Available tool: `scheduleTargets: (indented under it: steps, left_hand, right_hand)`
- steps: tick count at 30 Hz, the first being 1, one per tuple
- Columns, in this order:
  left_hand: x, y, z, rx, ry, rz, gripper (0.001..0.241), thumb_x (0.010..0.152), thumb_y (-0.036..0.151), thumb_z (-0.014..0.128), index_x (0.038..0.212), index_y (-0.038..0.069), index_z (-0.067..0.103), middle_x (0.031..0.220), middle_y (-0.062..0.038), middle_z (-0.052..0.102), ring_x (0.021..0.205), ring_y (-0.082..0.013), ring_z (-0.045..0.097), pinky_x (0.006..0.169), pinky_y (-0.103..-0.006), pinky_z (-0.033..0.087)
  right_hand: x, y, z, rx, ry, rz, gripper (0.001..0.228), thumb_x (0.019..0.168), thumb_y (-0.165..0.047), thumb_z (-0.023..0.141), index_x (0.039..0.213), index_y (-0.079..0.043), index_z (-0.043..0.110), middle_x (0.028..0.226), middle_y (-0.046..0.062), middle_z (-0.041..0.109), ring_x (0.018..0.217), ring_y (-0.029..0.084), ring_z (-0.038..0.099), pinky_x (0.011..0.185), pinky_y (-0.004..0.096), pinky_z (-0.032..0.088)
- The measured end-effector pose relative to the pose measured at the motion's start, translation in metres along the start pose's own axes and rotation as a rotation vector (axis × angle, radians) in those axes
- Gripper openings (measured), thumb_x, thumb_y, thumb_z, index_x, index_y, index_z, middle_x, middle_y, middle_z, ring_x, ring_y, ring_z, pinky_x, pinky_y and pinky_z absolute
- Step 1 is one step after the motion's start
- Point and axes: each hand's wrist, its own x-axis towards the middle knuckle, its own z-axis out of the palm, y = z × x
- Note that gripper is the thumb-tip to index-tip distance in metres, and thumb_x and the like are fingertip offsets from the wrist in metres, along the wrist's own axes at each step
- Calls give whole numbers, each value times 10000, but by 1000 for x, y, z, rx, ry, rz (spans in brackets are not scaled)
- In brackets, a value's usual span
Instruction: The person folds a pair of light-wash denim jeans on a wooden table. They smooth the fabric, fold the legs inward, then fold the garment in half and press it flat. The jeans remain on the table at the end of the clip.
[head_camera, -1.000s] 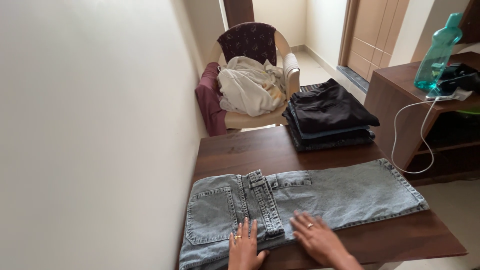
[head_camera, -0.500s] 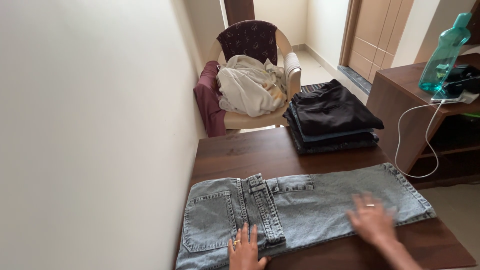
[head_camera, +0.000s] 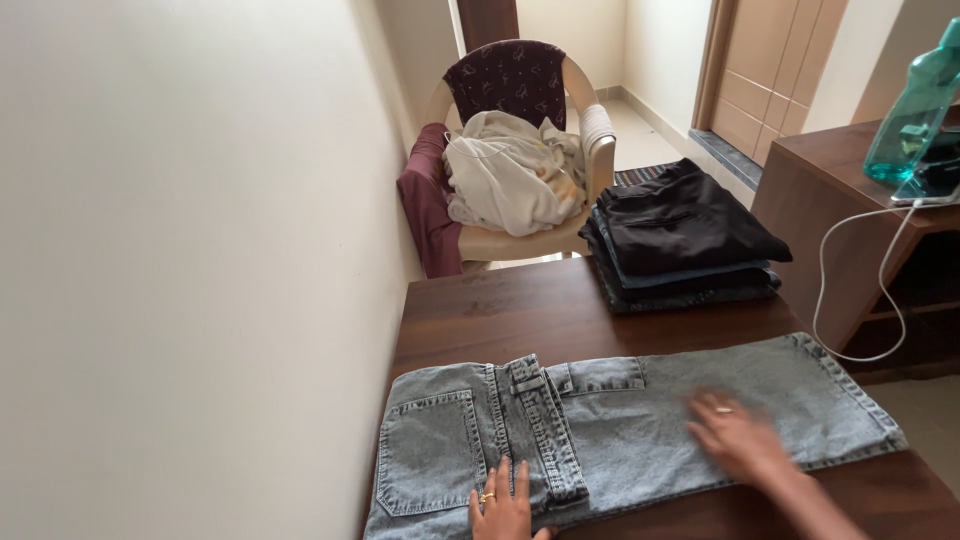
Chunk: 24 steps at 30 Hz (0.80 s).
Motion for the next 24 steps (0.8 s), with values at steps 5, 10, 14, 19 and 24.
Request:
scheduleTargets:
  steps: [5,10,14,19,24]
  left_hand:
    - [18,3,30,45,6,-36,1152,694,600,867,1602,304,223,1675,-52,171,1520,-312,256,1169,-681,226]
    - [61,-14,115,176,498,-48,630,877,431,633,1476,380,445,1604,-47,371,1359,-303,451,1062,-732,308]
    - [58,-7,104,212,674,-41,572,877,281,502,1414,472,548,1536,-69,472,1331,-303,555,1013,-715,334]
    - [83,-20,137,211,1003,-3,407,883,309,543,1249,449,653,1387,-74,599,1166,-283,629,1018,-704,348]
    - [89,-24,138,209,1073,41,327,862,342,582,1145,433,717,1285,-103,671,1081,-303,673,971,-735,369]
  right_hand:
    - [9,115,24,-331,726,96,676,1010,-692,165,1585,-337,140,1707,2,38,1584,276,108,1184,696,157]
    - [12,90,-14,82,125,306,738,1012,-681,252,1656,-341,133,1739,15,39,1575,283,155,1231,638,194]
    - [6,24,-37,62,143,37,718,1031,-658,224,1630,-299,61,1729,-1,-50,1573,252,41,1272,543,110]
    - [1,-18,-68,-50,70,-41,654,1038,-612,230,1636,-376,109,1735,-62,-11,1598,205,45,1302,505,122]
    - [30,44,-57,-50,-26,132,650,1051,-619,214,1645,-382,97,1739,-66,45,1607,205,118,1112,453,411]
